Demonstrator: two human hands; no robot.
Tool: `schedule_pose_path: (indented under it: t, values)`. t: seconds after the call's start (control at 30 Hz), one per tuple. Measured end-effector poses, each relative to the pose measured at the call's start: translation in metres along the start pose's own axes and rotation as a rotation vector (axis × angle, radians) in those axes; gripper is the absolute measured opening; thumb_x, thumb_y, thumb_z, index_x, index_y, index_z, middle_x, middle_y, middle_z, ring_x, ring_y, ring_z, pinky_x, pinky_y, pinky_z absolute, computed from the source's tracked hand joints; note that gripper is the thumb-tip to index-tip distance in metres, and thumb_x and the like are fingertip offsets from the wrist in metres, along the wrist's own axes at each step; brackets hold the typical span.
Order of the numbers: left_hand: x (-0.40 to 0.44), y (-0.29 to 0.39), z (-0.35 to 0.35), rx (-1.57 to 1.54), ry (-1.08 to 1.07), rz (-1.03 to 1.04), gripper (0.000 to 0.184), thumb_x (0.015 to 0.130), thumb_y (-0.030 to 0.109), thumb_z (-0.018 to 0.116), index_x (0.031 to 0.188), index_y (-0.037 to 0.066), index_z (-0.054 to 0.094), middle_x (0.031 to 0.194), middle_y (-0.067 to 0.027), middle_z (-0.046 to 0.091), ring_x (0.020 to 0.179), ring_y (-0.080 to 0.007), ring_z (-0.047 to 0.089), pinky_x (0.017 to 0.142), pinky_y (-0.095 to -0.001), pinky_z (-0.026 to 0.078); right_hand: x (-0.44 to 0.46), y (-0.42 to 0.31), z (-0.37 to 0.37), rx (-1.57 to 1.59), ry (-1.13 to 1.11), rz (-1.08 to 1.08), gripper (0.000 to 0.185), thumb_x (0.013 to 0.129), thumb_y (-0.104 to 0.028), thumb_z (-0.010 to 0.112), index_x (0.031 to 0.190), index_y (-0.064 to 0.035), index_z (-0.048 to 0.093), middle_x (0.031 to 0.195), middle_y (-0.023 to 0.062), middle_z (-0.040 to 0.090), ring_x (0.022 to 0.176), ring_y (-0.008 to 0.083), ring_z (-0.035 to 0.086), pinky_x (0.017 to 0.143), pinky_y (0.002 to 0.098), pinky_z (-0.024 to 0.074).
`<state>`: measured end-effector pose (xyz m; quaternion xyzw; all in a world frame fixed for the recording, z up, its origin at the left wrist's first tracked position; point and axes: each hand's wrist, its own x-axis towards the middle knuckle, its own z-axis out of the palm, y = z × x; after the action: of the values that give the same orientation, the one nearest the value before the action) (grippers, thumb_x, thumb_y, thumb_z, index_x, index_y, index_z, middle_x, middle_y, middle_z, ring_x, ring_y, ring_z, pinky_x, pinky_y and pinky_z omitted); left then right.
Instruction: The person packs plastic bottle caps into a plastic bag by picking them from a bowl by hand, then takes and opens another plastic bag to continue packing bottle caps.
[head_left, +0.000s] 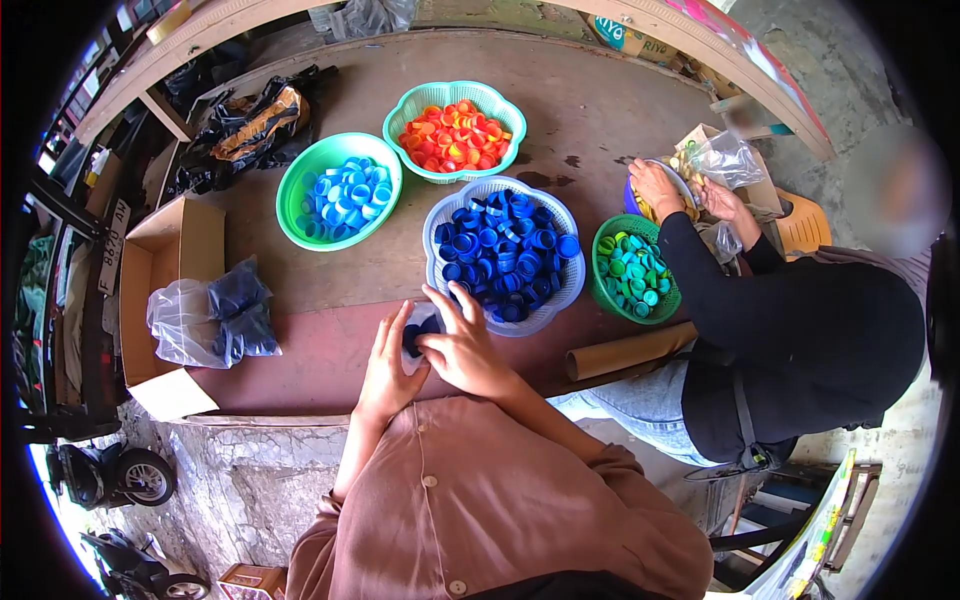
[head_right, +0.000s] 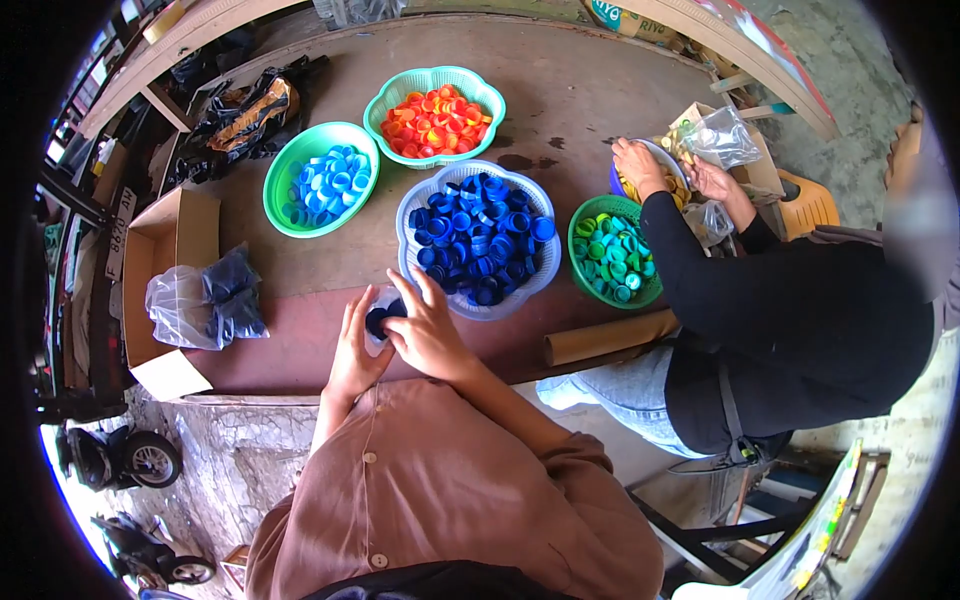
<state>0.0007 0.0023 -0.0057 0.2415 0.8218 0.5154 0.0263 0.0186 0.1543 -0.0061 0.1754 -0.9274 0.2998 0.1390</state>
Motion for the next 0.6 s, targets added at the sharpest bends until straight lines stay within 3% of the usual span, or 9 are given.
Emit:
schedule_pose_path:
  t: [0.03, 0.17, 0.27, 0.33, 0.4, 0.6]
  values:
    - [0.000, 0.000, -0.001, -0.005, 0.007, 0.027, 0.074, 0.063, -0.002, 0.062, 0.130, 0.000, 0.032, 0.117, -0.0226, 0.043, 0.109, -0.0380, 0.045, 0.091, -0.0391, 0.040, 0.001, 0.002, 0.005, 0.000, -0.029, 0.004, 0.011, 0.068, -0.016, 0.066, 0.078, -0.0135, 0.068, 0.136, 0.0136, 0.032, 0.125, 0.0397, 0.021, 0.102, 0.0473, 0.0198]
    - [0.000, 0.004, -0.004, 0.011, 0.018, 0.018, 0.076, 0.063, -0.003, 0.063, 0.131, 0.002, 0.031, 0.119, -0.0218, 0.042, 0.110, -0.0375, 0.044, 0.092, -0.0391, 0.040, 0.002, 0.007, -0.004, 0.063, -0.020, -0.056, 0.015, 0.070, -0.017, 0.066, 0.084, -0.0146, 0.068, 0.133, 0.0140, 0.036, 0.123, 0.0390, 0.024, 0.100, 0.0475, 0.0224]
    - [0.002, 0.004, -0.004, 0.017, 0.024, 0.017, 0.072, 0.061, -0.005, 0.064, 0.128, 0.004, 0.036, 0.121, -0.0204, 0.040, 0.112, -0.0370, 0.044, 0.093, -0.0387, 0.040, 0.009, 0.025, -0.027, 0.236, 0.168, 0.002, 0.012, 0.070, -0.012, 0.066, 0.082, -0.0098, 0.067, 0.110, 0.0116, 0.054, 0.103, 0.0288, 0.048, 0.088, 0.0386, 0.0380]
    - [0.002, 0.000, -0.002, 0.034, 0.023, 0.067, 0.067, 0.060, -0.006, 0.065, 0.122, 0.006, 0.040, 0.123, -0.0194, 0.039, 0.113, -0.0369, 0.043, 0.094, -0.0381, 0.040, 0.002, 0.057, -0.034, 0.162, 0.298, 0.157, 0.009, 0.068, -0.011, 0.067, 0.076, -0.0070, 0.065, 0.087, 0.0100, 0.059, 0.079, 0.0268, 0.057, 0.070, 0.0367, 0.0451]
    - [0.001, -0.001, 0.000, 0.031, 0.024, 0.059, 0.065, 0.060, -0.006, 0.065, 0.119, 0.006, 0.042, 0.123, -0.0193, 0.039, 0.113, -0.0369, 0.043, 0.094, -0.0379, 0.040, -0.015, 0.093, -0.035, 0.008, 0.189, 0.416, 0.008, 0.067, -0.011, 0.068, 0.074, -0.0065, 0.065, 0.075, 0.0092, 0.061, 0.066, 0.0278, 0.059, 0.060, 0.0382, 0.0464]
    - [0.003, 0.000, -0.002, 0.031, 0.011, 0.033, 0.062, 0.061, -0.004, 0.066, 0.117, 0.004, 0.043, 0.120, -0.0187, 0.043, 0.111, -0.0361, 0.045, 0.094, -0.0375, 0.039, -0.022, 0.104, -0.024, -0.269, -0.175, 0.613, 0.013, 0.061, -0.015, 0.071, 0.072, -0.0086, 0.067, 0.074, 0.0107, 0.063, 0.069, 0.0290, 0.062, 0.064, 0.0394, 0.0494]
